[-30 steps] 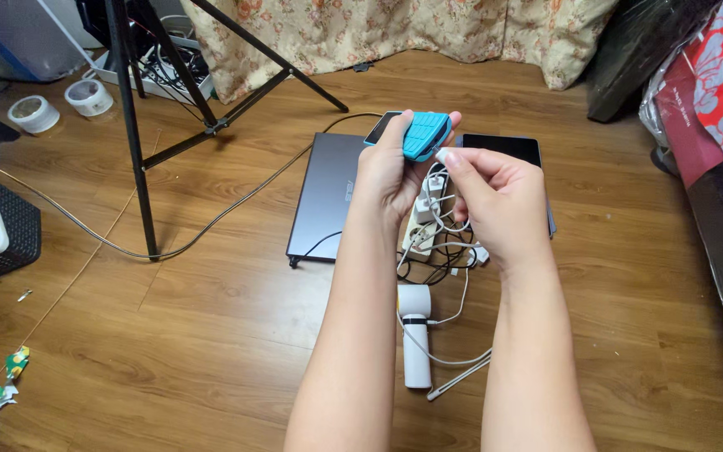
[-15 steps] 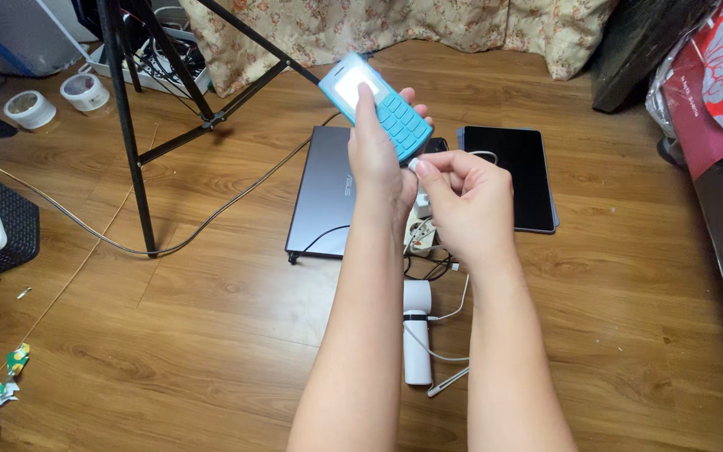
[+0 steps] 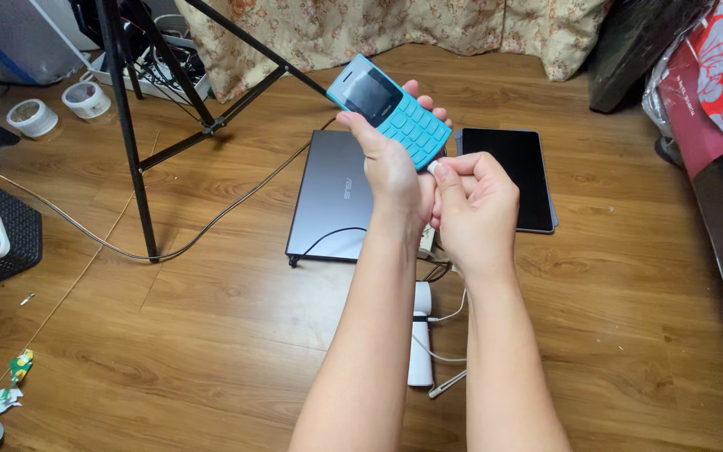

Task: The person sits on the floor and plugs chargers and cables into a power strip, then connects a laptop, a tablet, a feature phone, and a small handheld fan to charge. They press buttons on the tablet and the feature phone to check the devices while the cables are connected.

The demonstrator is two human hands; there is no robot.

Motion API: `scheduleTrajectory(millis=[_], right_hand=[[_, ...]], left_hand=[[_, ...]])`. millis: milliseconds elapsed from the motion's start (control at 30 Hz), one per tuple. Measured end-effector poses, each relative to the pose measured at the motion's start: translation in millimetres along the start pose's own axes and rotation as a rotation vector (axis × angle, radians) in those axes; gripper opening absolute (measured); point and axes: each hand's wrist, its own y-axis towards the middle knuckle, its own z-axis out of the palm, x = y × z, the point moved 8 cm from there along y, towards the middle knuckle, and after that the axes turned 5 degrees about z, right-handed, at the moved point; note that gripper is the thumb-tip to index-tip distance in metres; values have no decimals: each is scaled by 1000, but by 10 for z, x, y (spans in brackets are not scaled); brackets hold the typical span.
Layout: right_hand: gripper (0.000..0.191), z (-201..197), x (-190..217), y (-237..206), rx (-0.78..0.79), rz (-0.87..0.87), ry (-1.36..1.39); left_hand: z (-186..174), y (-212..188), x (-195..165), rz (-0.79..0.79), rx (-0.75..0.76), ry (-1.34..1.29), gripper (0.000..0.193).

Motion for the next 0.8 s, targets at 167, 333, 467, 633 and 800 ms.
scheduleTrajectory(millis=[167,333,467,633,800], right_hand=[[8,-34,40,17,7,88,83],[9,-1,73,-1,14,62,80],[10,-13,43,-21,13,83,85],[15,32,-62,23,92,196,48],[18,40,-83,161,277,234,81]], left_hand=[[137,-27,-33,-15,49,-7,93],[266,-76,-72,-30,118,68,95],[295,-112,-60,-72,132,183,98],[272,-118,-153,-133,155,176,98],[153,-92,-310,-146,207,333,97]])
